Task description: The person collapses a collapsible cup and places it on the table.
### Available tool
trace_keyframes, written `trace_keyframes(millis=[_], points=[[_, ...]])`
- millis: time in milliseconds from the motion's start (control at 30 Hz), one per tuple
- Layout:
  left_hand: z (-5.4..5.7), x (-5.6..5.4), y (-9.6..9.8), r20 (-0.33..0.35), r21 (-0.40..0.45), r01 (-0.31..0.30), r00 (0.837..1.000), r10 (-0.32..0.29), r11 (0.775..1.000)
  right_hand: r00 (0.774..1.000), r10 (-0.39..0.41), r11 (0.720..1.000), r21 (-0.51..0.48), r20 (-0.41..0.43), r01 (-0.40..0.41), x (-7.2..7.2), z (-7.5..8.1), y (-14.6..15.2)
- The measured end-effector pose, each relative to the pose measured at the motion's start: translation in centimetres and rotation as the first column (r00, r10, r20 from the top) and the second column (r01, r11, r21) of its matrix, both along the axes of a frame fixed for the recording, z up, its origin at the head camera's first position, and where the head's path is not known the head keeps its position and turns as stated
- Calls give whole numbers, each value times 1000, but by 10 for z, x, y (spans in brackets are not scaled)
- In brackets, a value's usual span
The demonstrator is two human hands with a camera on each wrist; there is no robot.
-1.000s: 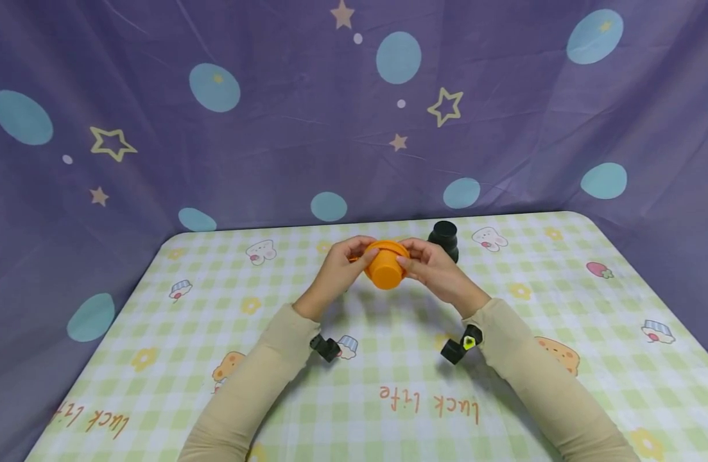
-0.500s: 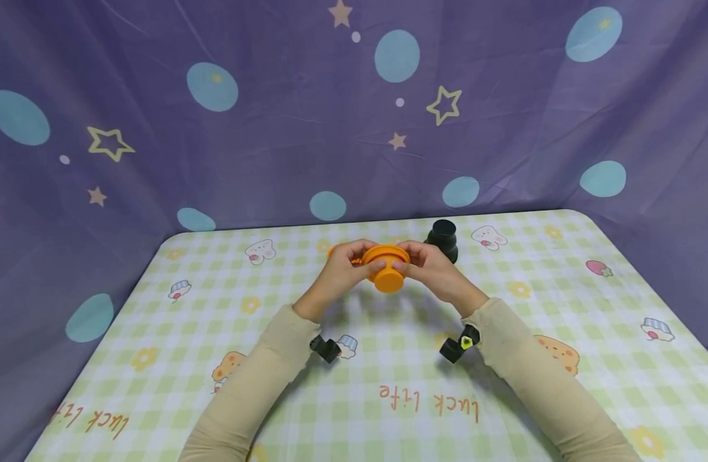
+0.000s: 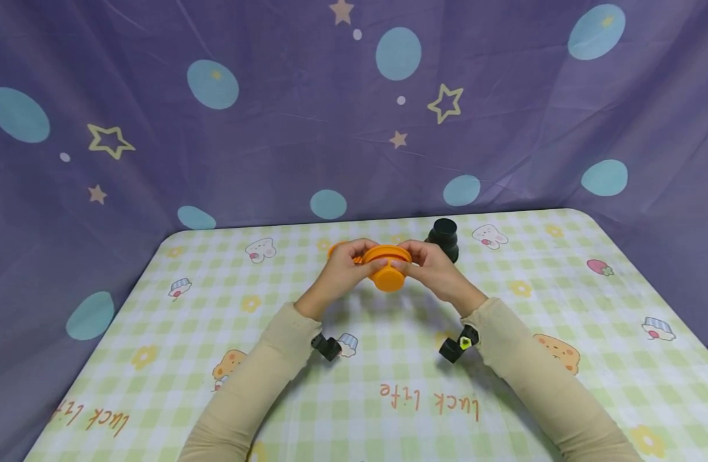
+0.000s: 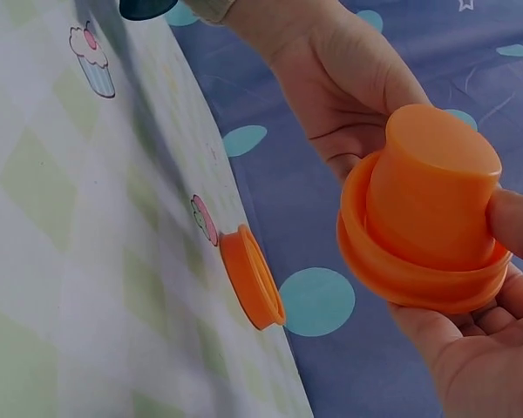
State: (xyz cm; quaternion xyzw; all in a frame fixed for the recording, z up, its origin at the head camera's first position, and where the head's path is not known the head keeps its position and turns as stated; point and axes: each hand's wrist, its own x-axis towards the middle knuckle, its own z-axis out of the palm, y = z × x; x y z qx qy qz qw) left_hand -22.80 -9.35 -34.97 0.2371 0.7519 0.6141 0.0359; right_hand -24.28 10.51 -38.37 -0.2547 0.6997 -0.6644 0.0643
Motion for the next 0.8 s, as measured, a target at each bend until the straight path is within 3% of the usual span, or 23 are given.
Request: trace_keyframes(millis=[300,600,700,800], points=[[0,0,1,-69,-42,-32,997,29,999,995,-79,994,71,-67,84,1,-1,-1],[-1,1,6,-208,-99,-141,971,118,985,981,-182,980,62,-70,187,5,2,-7],[0,1,7,-211,-88,-154,968,133,984,968,-216,971,73,-126,227,14,13,-10],[1,1,6,-175,-60,-143,976,131,988,959,-234,966,69,-162,247,22,24,-11]])
